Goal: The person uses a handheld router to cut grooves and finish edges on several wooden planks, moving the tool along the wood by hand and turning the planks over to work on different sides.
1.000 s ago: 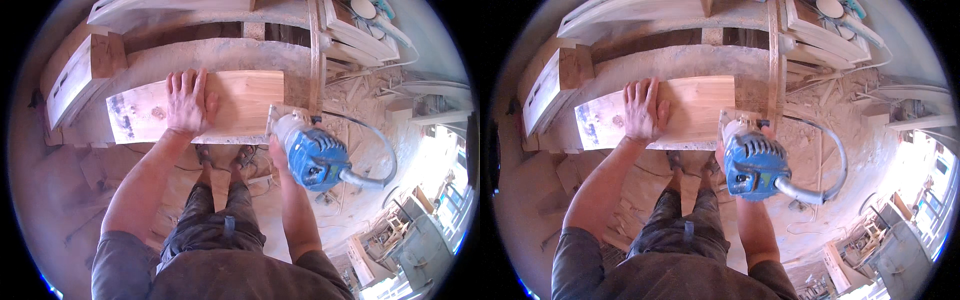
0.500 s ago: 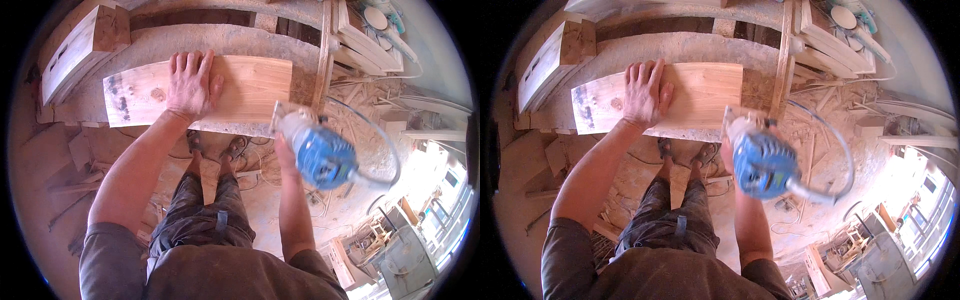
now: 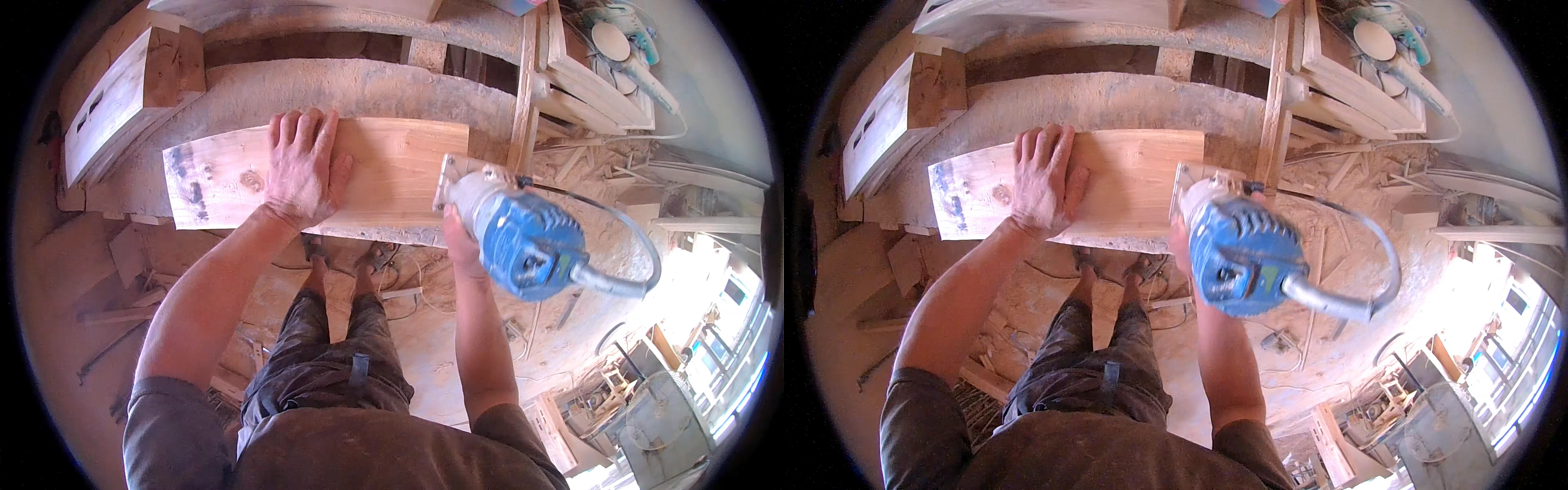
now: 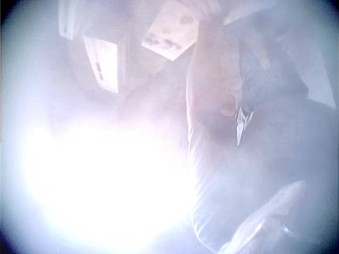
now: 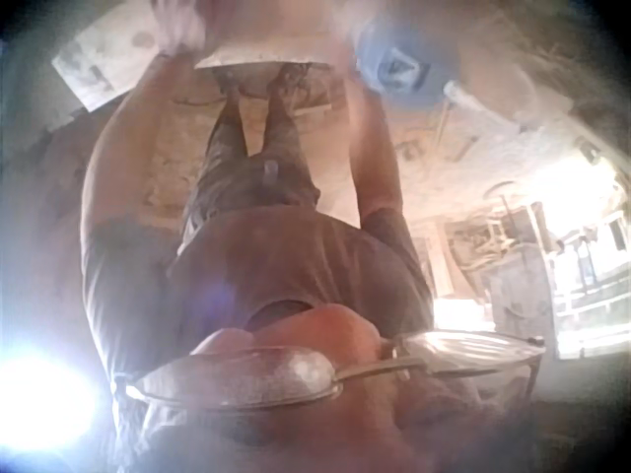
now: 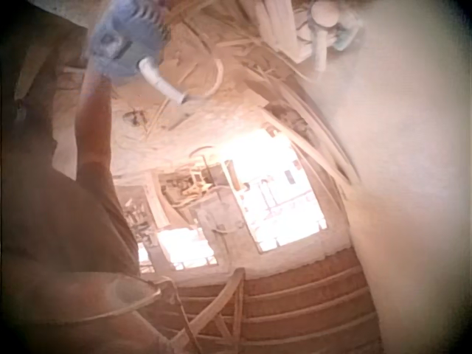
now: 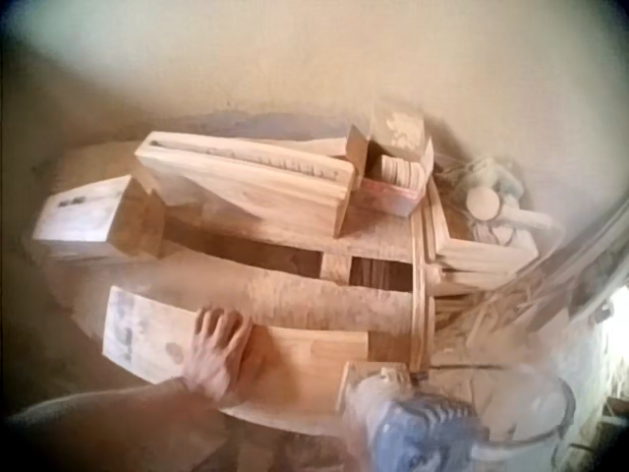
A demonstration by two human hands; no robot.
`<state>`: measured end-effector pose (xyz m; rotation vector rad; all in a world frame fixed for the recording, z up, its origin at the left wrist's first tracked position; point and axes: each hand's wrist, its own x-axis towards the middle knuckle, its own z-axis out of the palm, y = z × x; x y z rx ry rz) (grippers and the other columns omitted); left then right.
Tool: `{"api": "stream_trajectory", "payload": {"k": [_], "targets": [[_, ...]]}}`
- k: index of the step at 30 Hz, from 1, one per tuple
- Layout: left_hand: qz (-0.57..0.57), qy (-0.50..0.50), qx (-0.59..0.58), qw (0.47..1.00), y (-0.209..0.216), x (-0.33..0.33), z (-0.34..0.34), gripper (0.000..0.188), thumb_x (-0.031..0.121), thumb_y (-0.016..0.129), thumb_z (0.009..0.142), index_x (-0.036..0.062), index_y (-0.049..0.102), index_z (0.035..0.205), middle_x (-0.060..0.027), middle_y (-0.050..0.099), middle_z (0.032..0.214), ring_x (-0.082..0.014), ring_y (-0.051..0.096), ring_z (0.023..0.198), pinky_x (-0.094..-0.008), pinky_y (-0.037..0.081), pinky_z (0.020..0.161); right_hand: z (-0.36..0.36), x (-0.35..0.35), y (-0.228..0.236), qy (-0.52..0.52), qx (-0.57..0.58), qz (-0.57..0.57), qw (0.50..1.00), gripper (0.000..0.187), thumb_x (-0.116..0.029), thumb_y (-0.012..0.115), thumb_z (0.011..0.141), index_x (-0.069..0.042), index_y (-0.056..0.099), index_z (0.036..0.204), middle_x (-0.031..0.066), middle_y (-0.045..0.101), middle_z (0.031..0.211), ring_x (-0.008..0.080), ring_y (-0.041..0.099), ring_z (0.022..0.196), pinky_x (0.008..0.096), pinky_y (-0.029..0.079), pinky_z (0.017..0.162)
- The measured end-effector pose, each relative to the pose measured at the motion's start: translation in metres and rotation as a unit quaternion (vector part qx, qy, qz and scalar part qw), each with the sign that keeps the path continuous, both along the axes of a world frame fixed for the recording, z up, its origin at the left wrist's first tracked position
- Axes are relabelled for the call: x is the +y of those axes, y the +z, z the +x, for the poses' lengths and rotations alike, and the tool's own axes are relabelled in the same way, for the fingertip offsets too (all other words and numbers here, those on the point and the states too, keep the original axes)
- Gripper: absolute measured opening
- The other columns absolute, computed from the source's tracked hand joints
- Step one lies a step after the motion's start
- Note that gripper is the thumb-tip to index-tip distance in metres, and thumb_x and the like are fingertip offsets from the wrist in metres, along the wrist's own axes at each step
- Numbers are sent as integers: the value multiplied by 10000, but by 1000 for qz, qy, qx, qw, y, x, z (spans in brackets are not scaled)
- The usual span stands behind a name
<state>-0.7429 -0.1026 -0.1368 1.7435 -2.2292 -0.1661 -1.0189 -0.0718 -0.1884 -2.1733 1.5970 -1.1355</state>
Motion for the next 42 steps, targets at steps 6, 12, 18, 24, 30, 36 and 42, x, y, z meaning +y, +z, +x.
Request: {"api": "stream_trajectory", "payload": {"k": [6,12,18,24,30,36,42], "targets": [[3,2,27,1000,4,-2,1,599,244,612,836,-101,515,1315,-235,507,1267,-428,464,1164,-560,317,1071,17,-68,21,28,89,-124,988,706,-35,825,744,61,490,1359,185,582,1324,290,595,1190,427,486,1030],[0,13,33,999,2,-2,1,595,254,640,808,-72,527,1294,-227,519,1233,-415,466,1164,-562,312,1076,50,-105,54,-56,-334,40,940,661,-24,849,648,46,561,1239,144,620,1209,255,629,1080,399,529,953],[-29,30,114,993,-3,4,7,577,181,651,806,-52,526,1320,-234,527,1300,-436,463,1238,-575,317,1104,49,-108,49,-24,-364,24,931,719,-6,842,633,47,537,1282,151,613,1224,261,631,1089,404,539,945],[-120,222,-66,965,-31,49,112,574,166,620,902,-42,464,1414,-262,487,1413,-442,417,1345,-559,319,1133,34,-101,49,-22,-313,29,949,710,10,814,647,53,525,1293,150,608,1207,262,632,1055,396,544,918],[61,537,68,839,-39,85,203,680,546,315,1034,0,547,1365,-271,642,1229,-443,585,1173,-493,416,1028,40,-88,48,-63,-363,83,926,773,15,802,663,63,473,1360,173,564,1297,279,593,1128,400,504,990],[35,505,108,855,-35,86,199,582,528,308,1043,57,628,1164,-243,699,972,-494,625,971,-542,461,859,26,-84,46,-62,-320,38,945,754,34,807,654,80,475,1330,190,569,1299,294,602,1144,425,514,988],[71,510,157,843,-42,88,208,574,515,323,1047,41,636,1133,-250,687,992,-500,615,973,-533,458,846,24,-74,46,-65,-329,53,940,731,50,787,656,81,475,1316,193,602,1244,307,637,1073,429,547,936]]}}
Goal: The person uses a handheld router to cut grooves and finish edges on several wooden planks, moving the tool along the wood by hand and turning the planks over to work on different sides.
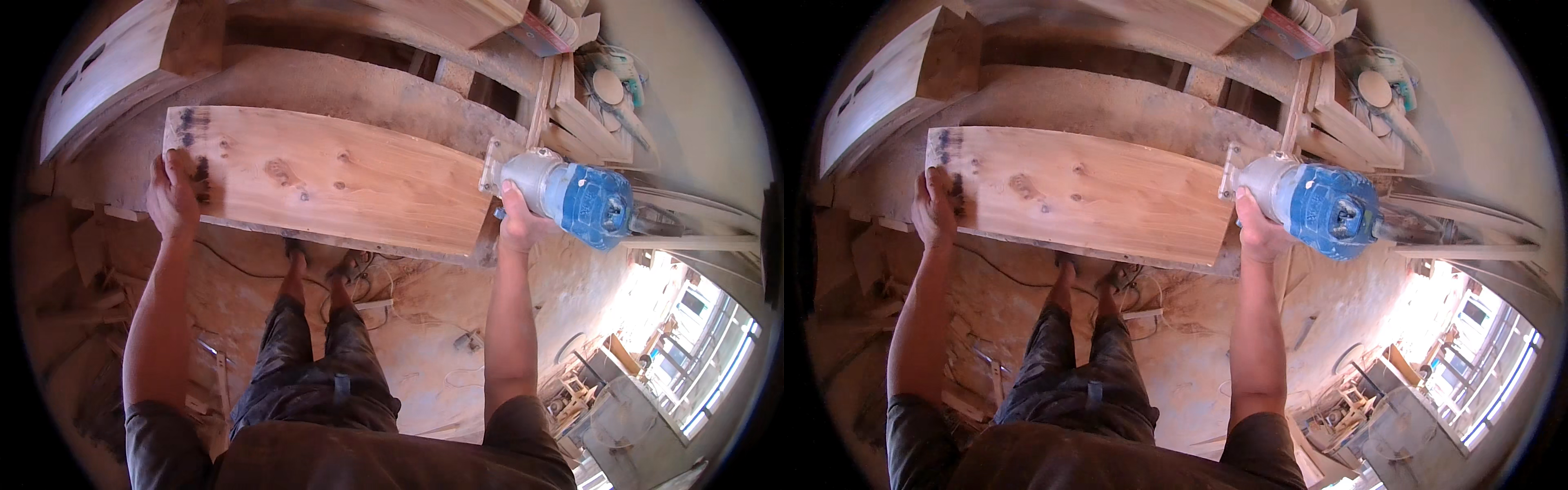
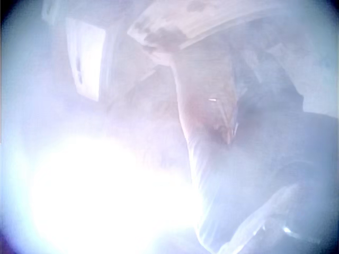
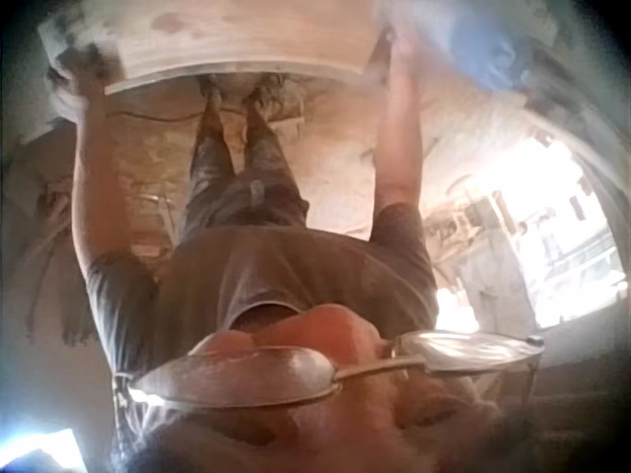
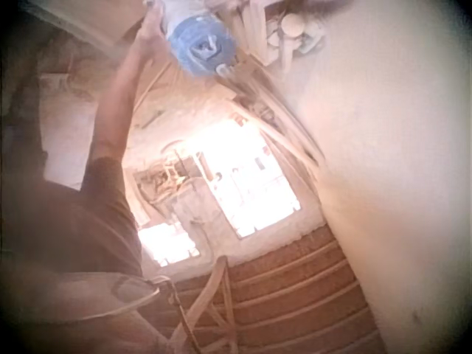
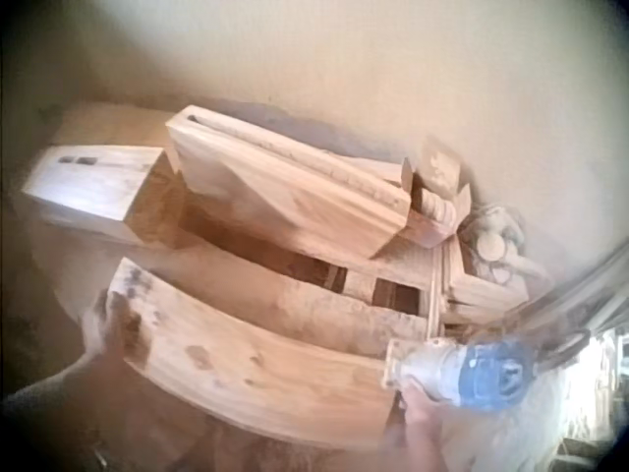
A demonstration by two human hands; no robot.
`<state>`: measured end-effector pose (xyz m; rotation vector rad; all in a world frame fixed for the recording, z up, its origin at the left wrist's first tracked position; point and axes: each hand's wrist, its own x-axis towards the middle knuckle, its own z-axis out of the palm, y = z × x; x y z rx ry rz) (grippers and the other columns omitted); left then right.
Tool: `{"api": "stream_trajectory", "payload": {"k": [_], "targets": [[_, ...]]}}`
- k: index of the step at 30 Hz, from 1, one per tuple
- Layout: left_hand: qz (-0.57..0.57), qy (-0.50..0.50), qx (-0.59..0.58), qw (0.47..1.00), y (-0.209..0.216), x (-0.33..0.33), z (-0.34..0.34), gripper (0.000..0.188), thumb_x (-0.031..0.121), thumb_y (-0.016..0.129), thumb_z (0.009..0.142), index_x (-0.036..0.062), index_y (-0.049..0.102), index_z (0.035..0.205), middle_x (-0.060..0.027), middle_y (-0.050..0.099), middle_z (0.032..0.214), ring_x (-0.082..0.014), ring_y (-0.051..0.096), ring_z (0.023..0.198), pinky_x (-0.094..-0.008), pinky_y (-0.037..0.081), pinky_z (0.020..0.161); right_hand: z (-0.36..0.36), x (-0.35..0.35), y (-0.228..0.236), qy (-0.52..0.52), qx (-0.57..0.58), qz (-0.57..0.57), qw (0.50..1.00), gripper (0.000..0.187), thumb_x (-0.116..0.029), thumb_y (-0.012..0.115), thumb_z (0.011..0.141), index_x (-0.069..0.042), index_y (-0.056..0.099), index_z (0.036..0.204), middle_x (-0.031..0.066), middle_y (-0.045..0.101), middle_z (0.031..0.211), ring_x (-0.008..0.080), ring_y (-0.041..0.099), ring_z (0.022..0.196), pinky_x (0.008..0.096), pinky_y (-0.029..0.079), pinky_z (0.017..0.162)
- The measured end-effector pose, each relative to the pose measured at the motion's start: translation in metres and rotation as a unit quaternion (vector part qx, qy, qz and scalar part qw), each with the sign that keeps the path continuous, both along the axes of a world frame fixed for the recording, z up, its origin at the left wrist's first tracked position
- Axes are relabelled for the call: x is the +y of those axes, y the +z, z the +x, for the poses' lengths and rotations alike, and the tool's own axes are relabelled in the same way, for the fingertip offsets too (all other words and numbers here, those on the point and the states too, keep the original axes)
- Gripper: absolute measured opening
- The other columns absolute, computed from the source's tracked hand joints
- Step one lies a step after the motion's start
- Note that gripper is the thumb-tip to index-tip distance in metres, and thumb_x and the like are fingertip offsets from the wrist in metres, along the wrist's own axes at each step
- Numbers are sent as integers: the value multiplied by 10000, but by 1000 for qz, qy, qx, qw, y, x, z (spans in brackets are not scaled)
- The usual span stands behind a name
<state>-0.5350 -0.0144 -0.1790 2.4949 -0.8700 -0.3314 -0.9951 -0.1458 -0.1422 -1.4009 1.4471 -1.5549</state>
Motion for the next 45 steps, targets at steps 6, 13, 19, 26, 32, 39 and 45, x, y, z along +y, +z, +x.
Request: {"api": "stream_trajectory", "payload": {"k": [6,13,19,26,32,39,45], "targets": [[-13,-10,-16,1000,-4,1,4,570,514,351,1046,25,634,1116,-257,684,973,-492,616,935,-521,456,829,-24,-9,-12,85,47,0,995,774,29,777,681,73,431,1372,192,592,1265,309,633,1084,439,530,968],[-5,6,6,1000,0,-1,0,575,516,375,1046,8,640,1090,-237,681,907,-455,633,877,-507,465,798,-30,-9,-18,113,28,44,992,856,16,780,693,48,381,1449,173,551,1341,290,589,1177,425,495,1023],[-26,-17,-23,999,-4,1,2,550,506,388,1047,24,652,1070,-205,684,868,-407,654,843,-482,481,785,-29,-11,-20,128,28,29,991,767,18,783,718,39,453,1410,166,589,1309,289,608,1162,423,487,1031],[-29,-5,-27,999,2,1,-4,463,441,391,1048,68,665,1057,-192,695,871,-433,657,858,-505,488,788,-4,-2,-24,133,52,71,987,700,28,791,720,55,516,1363,167,623,1289,277,633,1134,402,493,1014],[-34,24,5,999,15,-4,-19,442,409,399,1050,80,628,1235,-254,696,1025,-482,644,985,-530,488,875,21,1,-32,154,125,-3,980,822,24,788,743,75,396,1463,191,552,1392,299,570,1246,418,458,1068],[-14,23,4,1000,29,1,-26,378,348,406,1041,73,616,1192,-248,692,1026,-467,648,965,-543,493,835,116,7,-23,237,132,-22,962,933,-25,776,769,74,257,1538,240,393,1529,339,429,1395,445,355,1167],[-64,25,16,998,25,-3,-29,353,304,420,1041,36,599,1186,-232,677,1004,-454,641,951,-536,491,819,184,0,-31,312,137,-10,940,770,-94,748,797,40,395,1468,239,433,1487,376,431,1355,500,346,1151]]}}
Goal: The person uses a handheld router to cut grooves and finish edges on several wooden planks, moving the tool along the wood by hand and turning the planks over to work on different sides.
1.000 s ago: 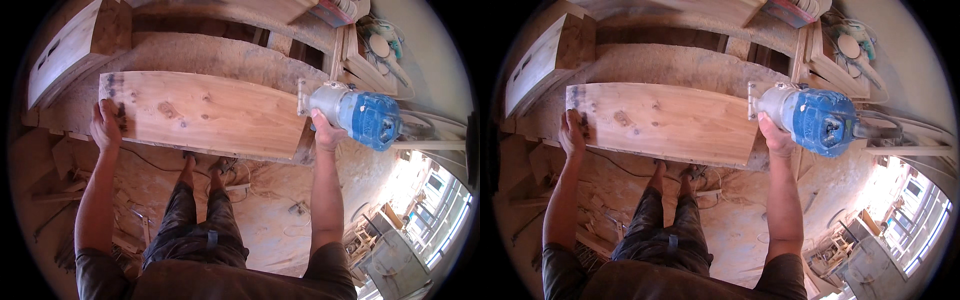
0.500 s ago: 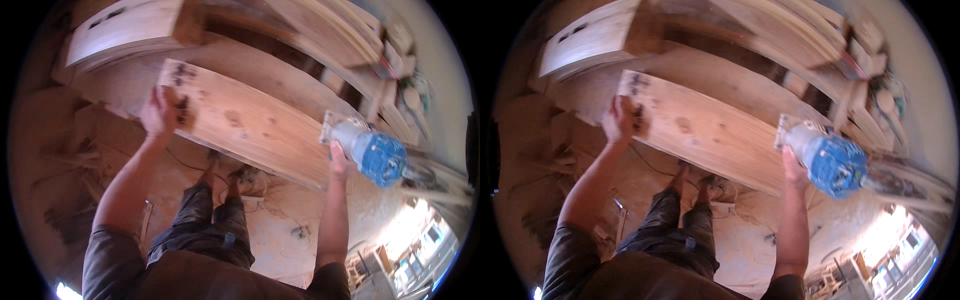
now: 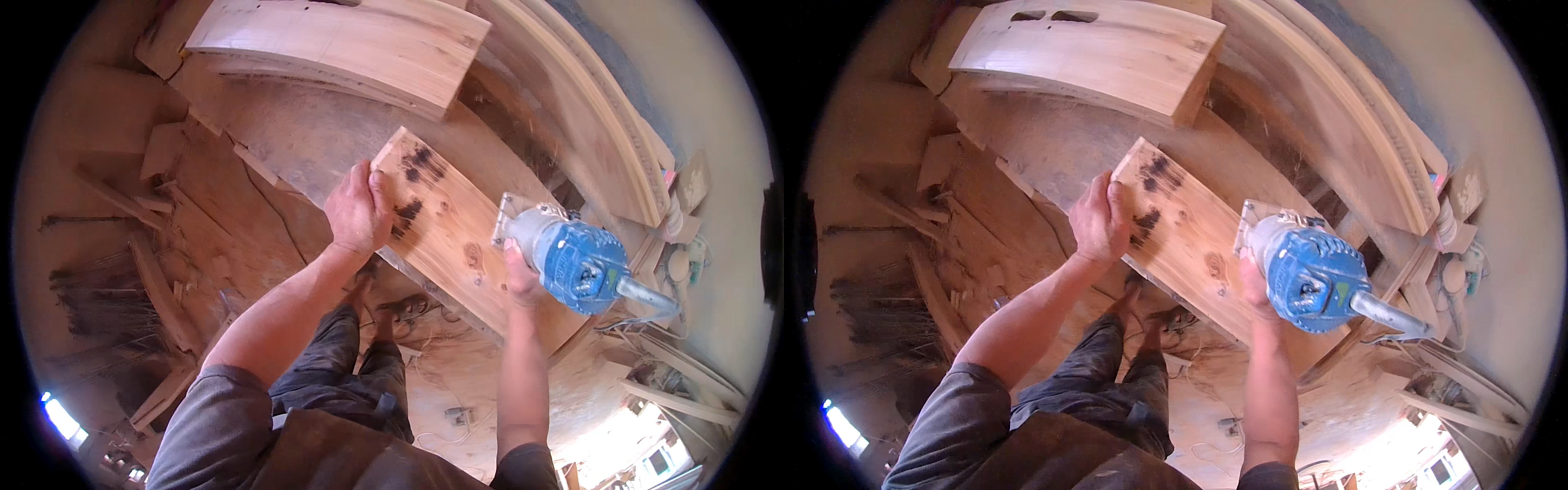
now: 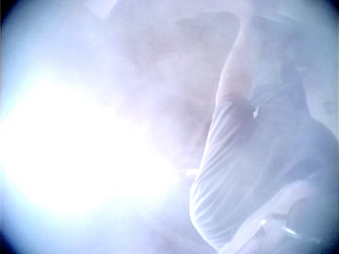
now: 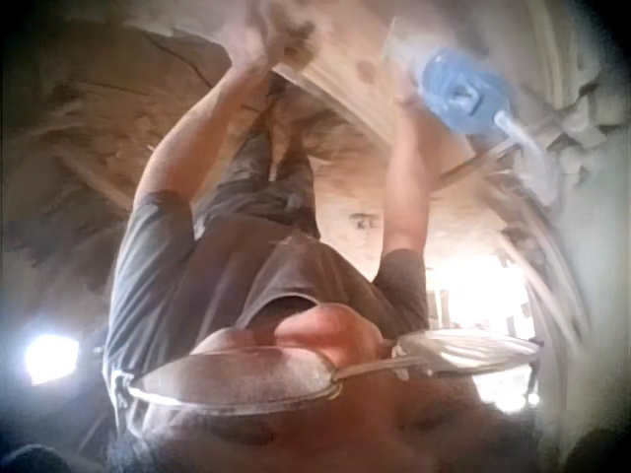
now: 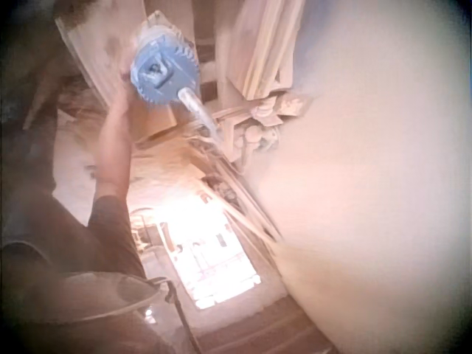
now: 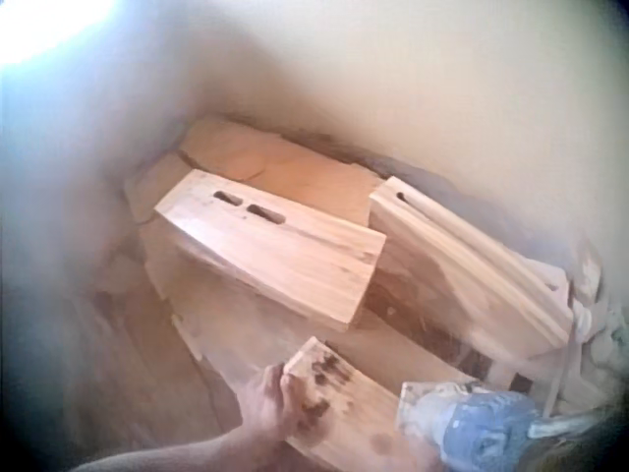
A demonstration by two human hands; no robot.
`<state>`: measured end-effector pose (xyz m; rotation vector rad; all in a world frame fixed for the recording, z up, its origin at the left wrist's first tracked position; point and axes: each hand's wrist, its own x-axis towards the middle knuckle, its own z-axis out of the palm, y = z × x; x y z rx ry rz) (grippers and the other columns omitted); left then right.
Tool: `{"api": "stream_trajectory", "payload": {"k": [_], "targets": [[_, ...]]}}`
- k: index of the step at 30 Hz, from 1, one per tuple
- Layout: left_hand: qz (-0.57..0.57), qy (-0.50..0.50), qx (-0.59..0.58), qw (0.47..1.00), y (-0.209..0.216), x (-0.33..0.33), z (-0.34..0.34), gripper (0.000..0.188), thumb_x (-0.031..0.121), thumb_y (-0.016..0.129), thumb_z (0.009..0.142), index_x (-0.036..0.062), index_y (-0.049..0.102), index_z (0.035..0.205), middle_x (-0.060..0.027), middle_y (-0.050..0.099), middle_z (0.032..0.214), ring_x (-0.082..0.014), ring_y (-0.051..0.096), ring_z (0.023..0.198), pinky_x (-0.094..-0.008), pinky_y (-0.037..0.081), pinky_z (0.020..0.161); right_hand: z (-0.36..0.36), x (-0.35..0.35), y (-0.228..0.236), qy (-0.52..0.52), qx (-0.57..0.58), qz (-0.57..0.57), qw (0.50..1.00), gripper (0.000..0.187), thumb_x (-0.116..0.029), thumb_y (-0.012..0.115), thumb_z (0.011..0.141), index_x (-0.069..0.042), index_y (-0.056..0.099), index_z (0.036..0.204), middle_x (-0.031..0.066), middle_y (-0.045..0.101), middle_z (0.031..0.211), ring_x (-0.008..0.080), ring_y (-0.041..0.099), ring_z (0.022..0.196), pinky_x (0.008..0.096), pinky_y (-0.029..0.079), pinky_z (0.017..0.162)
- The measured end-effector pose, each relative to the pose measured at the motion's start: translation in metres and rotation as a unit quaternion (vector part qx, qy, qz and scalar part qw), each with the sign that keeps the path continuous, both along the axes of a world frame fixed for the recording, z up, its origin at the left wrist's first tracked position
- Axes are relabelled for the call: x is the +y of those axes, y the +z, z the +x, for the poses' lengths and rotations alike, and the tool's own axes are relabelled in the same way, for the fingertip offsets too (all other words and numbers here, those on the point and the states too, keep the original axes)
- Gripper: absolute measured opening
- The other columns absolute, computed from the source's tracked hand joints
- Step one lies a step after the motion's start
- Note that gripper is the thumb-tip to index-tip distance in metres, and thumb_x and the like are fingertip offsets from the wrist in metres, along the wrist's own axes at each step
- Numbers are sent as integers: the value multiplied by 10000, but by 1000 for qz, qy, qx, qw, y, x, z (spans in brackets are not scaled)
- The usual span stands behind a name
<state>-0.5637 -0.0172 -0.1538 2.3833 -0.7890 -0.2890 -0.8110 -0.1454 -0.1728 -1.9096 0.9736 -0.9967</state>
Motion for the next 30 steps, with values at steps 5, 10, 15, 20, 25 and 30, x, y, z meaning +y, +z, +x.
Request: {"api": "stream_trajectory", "payload": {"k": [5,10,15,20,25,30], "targets": [[-21,-11,27,999,0,3,5,296,253,448,1034,30,584,1173,-224,662,970,-442,633,931,-527,490,797,54,-6,20,45,-41,57,997,569,-74,754,786,15,560,1313,192,593,1315,342,560,1212,476,426,1069],[-46,-8,47,998,-4,28,-11,245,198,474,1022,29,574,1169,-207,646,931,-425,624,898,-526,486,787,84,-9,17,101,-30,45,993,508,-54,739,783,18,598,1266,184,628,1259,343,601,1150,473,430,1061],[-102,12,52,993,-13,37,-15,322,247,438,1045,15,600,1197,-225,620,1019,-430,584,963,-482,483,829,138,7,16,142,-45,5,989,366,-133,711,810,-8,669,1151,145,684,1152,334,619,1086,478,448,1025],[-121,27,49,991,-25,36,-24,320,232,438,1036,0,612,1171,-222,622,1028,-434,583,945,-498,479,841,185,15,5,235,-14,-78,969,408,-168,736,820,-23,638,1189,121,666,1153,313,618,1082,462,469,992],[-138,47,64,987,-25,38,-26,345,242,406,1042,-2,630,1139,-214,632,1023,-434,581,958,-507,471,854,232,40,1,185,-41,-55,980,658,-210,852,722,-55,528,1274,117,626,1187,254,619,1073,419,502,955],[-153,23,62,986,-29,43,-27,369,257,398,1056,-2,612,1208,-218,629,1030,-435,580,980,-497,472,865,223,49,5,143,-113,30,983,763,-227,888,694,-63,486,1321,118,621,1214,233,619,1098,407,505,966]]}}
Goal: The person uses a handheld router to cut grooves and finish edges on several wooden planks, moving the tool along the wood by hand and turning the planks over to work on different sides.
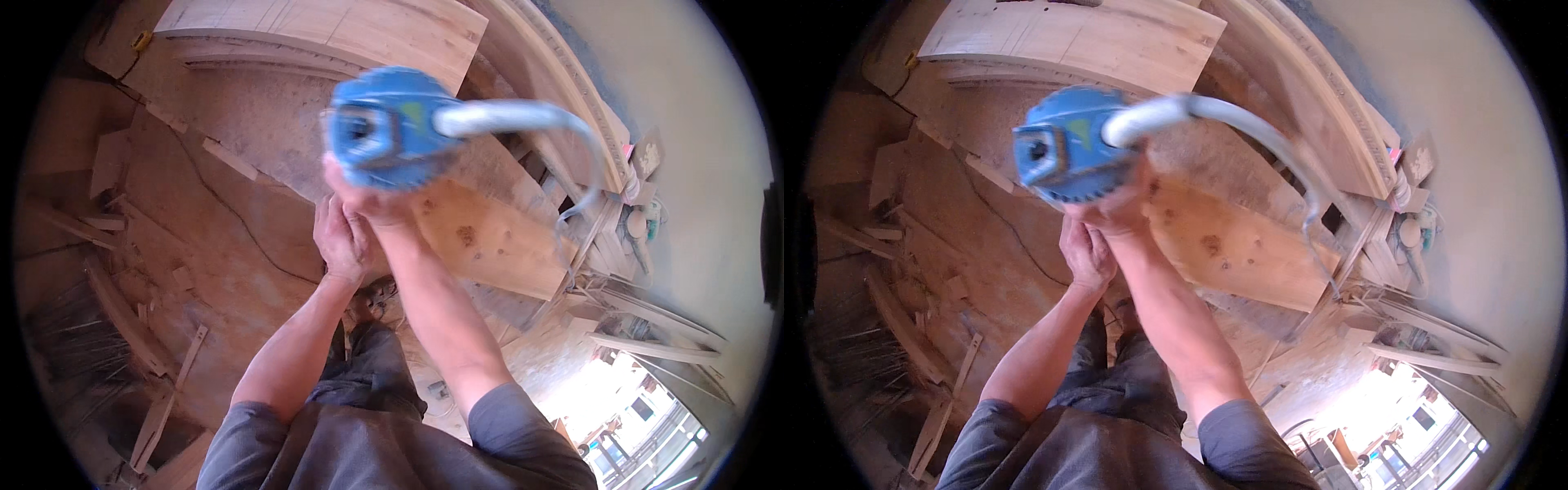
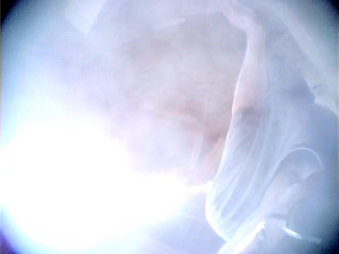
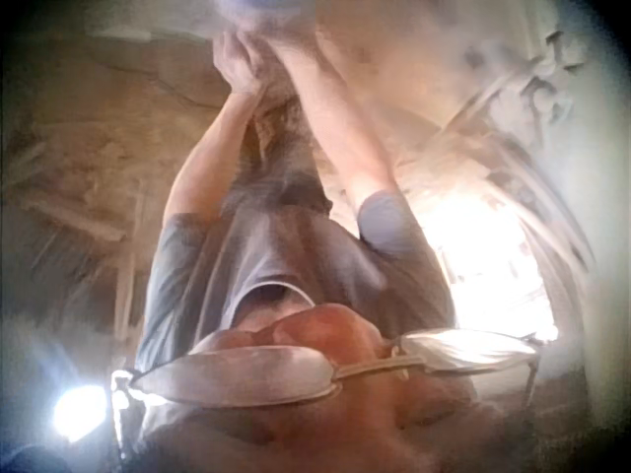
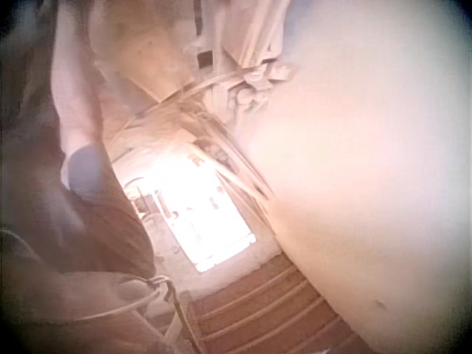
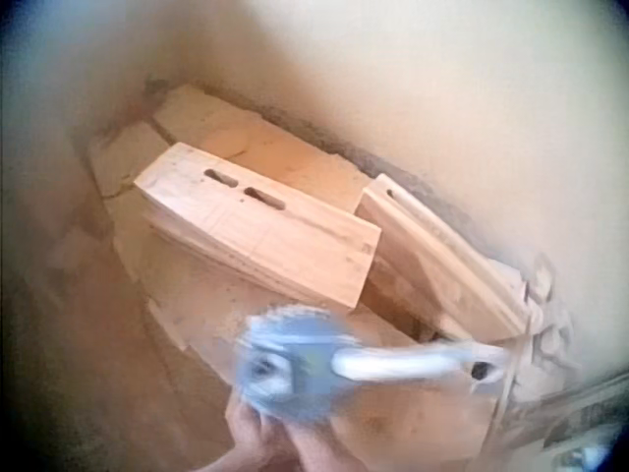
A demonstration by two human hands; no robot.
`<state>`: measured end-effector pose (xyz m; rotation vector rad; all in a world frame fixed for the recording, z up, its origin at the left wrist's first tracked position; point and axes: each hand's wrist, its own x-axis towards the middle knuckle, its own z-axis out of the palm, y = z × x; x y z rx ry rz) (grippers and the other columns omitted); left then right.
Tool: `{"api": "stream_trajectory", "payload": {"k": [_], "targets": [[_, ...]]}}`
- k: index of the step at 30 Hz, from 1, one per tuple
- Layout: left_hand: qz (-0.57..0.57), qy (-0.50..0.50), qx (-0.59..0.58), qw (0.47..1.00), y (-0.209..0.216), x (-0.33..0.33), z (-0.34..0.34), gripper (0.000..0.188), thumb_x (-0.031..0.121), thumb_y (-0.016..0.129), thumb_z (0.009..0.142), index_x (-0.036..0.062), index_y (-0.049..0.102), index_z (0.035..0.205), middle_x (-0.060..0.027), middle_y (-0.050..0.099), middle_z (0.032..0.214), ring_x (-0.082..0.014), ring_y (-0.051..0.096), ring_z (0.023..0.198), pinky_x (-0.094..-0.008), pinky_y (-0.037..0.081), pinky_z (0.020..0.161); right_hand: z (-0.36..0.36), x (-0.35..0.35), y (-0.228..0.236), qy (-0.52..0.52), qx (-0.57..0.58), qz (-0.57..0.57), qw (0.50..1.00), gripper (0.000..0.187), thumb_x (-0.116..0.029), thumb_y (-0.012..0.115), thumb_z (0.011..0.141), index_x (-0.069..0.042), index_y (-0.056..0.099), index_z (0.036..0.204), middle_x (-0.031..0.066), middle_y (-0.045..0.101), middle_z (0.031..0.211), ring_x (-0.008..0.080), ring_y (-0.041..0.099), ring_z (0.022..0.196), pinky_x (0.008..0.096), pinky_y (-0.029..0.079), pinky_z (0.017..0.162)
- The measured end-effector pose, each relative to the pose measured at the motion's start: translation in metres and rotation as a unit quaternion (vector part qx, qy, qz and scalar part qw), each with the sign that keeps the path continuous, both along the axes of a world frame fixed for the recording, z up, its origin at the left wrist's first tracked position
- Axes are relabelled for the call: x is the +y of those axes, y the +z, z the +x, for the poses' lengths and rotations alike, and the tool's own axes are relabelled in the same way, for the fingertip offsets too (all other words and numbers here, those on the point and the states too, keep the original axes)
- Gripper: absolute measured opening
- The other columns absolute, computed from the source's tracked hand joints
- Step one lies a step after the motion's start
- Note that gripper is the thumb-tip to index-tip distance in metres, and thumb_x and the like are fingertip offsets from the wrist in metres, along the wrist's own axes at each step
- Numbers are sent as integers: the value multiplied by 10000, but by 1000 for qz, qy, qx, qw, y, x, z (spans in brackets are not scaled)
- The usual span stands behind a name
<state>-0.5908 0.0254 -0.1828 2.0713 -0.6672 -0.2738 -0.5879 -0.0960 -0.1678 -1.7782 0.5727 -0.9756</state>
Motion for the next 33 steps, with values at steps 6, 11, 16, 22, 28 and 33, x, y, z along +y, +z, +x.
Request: {"api": "stream_trajectory", "payload": {"k": [6,11,16,22,28,33], "targets": [[6,-68,40,997,1,3,-11,408,234,436,1047,-27,532,1345,-263,592,1220,-444,552,1114,-498,444,979,-174,6,61,-175,-28,199,964,623,-5,730,788,37,523,1374,139,633,1269,252,631,1132,408,495,1017],[28,-125,160,979,-3,12,6,612,198,535,1000,-67,326,1511,-286,487,1418,-449,449,1320,-487,353,1125,-291,34,107,-479,88,31,873,676,40,778,698,100,530,1325,200,621,1276,301,643,1119,420,523,992],[9,-264,195,944,-13,9,16,803,190,621,942,-62,180,1565,-313,301,1542,-473,325,1408,-487,260,1192,-288,98,89,-616,-17,61,785,731,46,807,651,92,525,1324,197,597,1298,313,629,1133,416,526,990],[28,-341,-125,931,25,-59,54,628,278,599,946,-41,400,1449,-351,423,1435,-504,386,1348,-568,316,1131,-206,142,51,-629,-90,125,762,748,58,830,662,64,528,1346,161,597,1316,282,619,1158,408,508,1014],[162,-591,-194,766,19,-130,59,450,399,366,1057,67,669,1049,-266,691,1020,-464,654,970,-554,516,883,-123,128,26,-657,-64,54,750,475,-79,844,751,-19,669,1188,119,675,1204,243,640,1092,411,518,960],[172,-602,-177,759,25,-114,40,448,385,367,1062,69,684,1053,-245,707,1029,-444,667,980,-539,524,886,-91,151,11,-675,104,-12,730,351,-174,753,853,-36,670,1165,146,679,1180,335,627,1112,485,449,1029]]}}
